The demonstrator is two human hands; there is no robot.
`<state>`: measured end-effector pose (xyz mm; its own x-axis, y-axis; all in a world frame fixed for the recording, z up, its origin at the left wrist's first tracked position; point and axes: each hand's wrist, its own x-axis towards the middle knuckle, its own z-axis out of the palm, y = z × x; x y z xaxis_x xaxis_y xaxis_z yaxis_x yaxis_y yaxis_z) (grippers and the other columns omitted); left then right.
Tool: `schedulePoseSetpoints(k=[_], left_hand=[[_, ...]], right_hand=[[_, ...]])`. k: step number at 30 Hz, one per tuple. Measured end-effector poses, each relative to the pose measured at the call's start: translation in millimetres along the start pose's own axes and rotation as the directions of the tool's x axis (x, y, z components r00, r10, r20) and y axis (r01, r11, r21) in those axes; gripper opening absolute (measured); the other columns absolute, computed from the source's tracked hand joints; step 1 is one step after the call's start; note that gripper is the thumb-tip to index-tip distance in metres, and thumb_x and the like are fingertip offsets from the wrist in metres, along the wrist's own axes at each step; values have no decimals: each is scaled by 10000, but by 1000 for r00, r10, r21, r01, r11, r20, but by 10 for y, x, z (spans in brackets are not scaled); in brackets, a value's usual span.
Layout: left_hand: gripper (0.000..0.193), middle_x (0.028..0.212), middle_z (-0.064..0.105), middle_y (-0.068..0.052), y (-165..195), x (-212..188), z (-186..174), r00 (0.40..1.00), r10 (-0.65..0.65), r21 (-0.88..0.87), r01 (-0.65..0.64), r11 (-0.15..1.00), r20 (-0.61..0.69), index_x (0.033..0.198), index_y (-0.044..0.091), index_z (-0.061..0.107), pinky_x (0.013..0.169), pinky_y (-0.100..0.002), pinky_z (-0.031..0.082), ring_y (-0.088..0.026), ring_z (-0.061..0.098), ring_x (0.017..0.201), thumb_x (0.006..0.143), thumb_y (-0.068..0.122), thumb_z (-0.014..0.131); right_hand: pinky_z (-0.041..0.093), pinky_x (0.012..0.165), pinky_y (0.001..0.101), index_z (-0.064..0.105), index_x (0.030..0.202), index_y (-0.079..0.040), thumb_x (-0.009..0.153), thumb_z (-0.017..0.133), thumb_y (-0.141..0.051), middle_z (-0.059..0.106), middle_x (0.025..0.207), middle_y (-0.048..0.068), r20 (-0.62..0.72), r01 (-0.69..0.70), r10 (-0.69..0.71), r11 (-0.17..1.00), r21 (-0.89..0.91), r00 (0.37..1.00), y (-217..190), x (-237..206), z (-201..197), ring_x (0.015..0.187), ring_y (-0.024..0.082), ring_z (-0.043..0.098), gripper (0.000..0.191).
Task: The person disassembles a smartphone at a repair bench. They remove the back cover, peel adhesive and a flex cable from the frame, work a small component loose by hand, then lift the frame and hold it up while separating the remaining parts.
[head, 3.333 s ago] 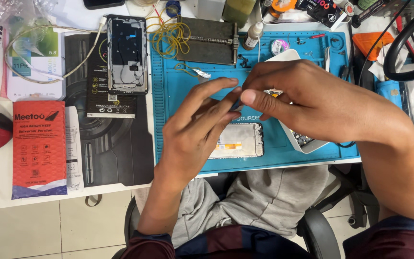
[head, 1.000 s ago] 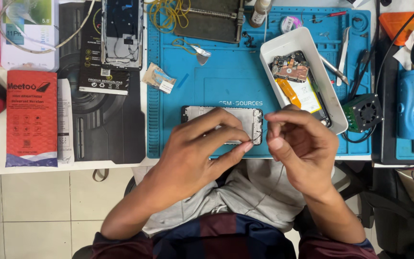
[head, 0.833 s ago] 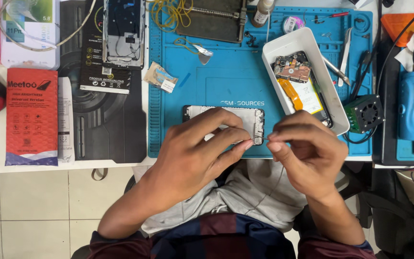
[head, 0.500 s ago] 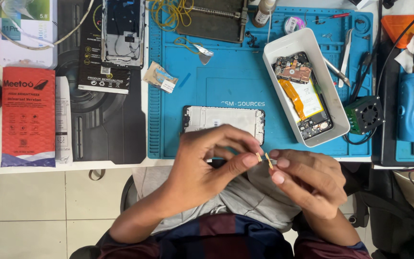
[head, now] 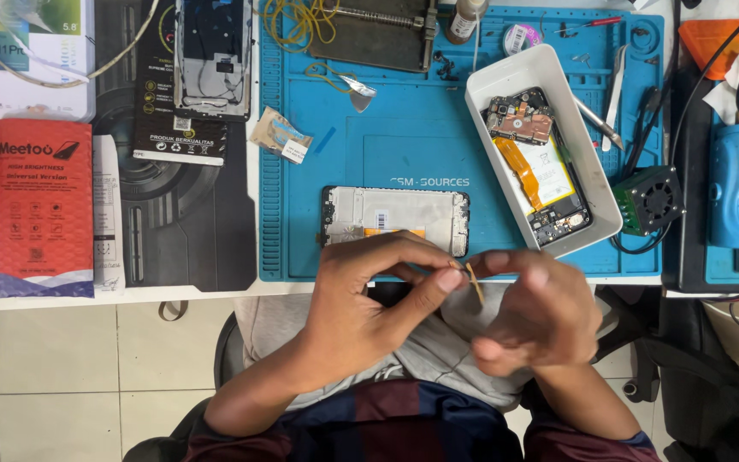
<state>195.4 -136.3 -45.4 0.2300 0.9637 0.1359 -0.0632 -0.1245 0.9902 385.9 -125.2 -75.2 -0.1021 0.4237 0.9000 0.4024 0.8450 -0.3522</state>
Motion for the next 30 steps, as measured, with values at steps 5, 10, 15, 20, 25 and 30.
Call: schedulePoseSetpoints(k=[5,10,15,20,25,30], left_hand=[[103,950,771,-65,16,48,-39,998,59,145,-56,988,-19,1030,26,732,761,-266,601,-146,769,855,964,95,769],[106,957,761,-67,41,79,-202,998,52,204,-44,978,-35,1010,26,718,744,-272,612,-158,780,853,944,77,784],[156,1009,735,-78,13,34,-329,937,318,378,-244,893,-147,1029,17,701,773,-285,621,-188,768,912,936,34,825],[195,1077,741,-108,-39,-76,-363,869,472,575,-313,756,-147,1091,-20,725,792,-299,645,-231,774,977,928,-6,833],[209,1101,735,-148,-50,-161,-388,830,532,591,-348,728,-168,1116,-55,715,872,-334,671,-261,780,1010,937,-46,822],[234,1128,734,-162,-28,-176,-380,833,533,580,-365,728,-145,1156,-61,708,898,-345,677,-277,778,1046,943,-58,804]], right_hand=[[613,724,281,644,1170,88,980,713,-56,675,1069,168,312,-737,680,521,430,663,-225,-11,-114,821,177,701,248],[577,704,279,701,1104,99,1003,700,53,690,1050,170,435,-857,751,343,385,496,-214,22,-51,830,173,673,112],[583,702,276,704,1101,76,1009,697,37,687,1038,143,434,-869,770,314,381,468,-211,117,207,886,158,665,100],[598,743,291,704,1119,66,1018,691,38,689,1059,141,440,-858,762,292,423,476,-255,91,381,918,159,667,106],[596,762,296,708,1148,67,1033,689,51,700,1066,155,416,-835,748,333,438,517,-297,10,449,880,157,671,117],[607,746,285,707,1152,58,1033,684,52,706,1103,166,401,-816,748,318,483,529,-330,-43,451,873,166,684,121]])
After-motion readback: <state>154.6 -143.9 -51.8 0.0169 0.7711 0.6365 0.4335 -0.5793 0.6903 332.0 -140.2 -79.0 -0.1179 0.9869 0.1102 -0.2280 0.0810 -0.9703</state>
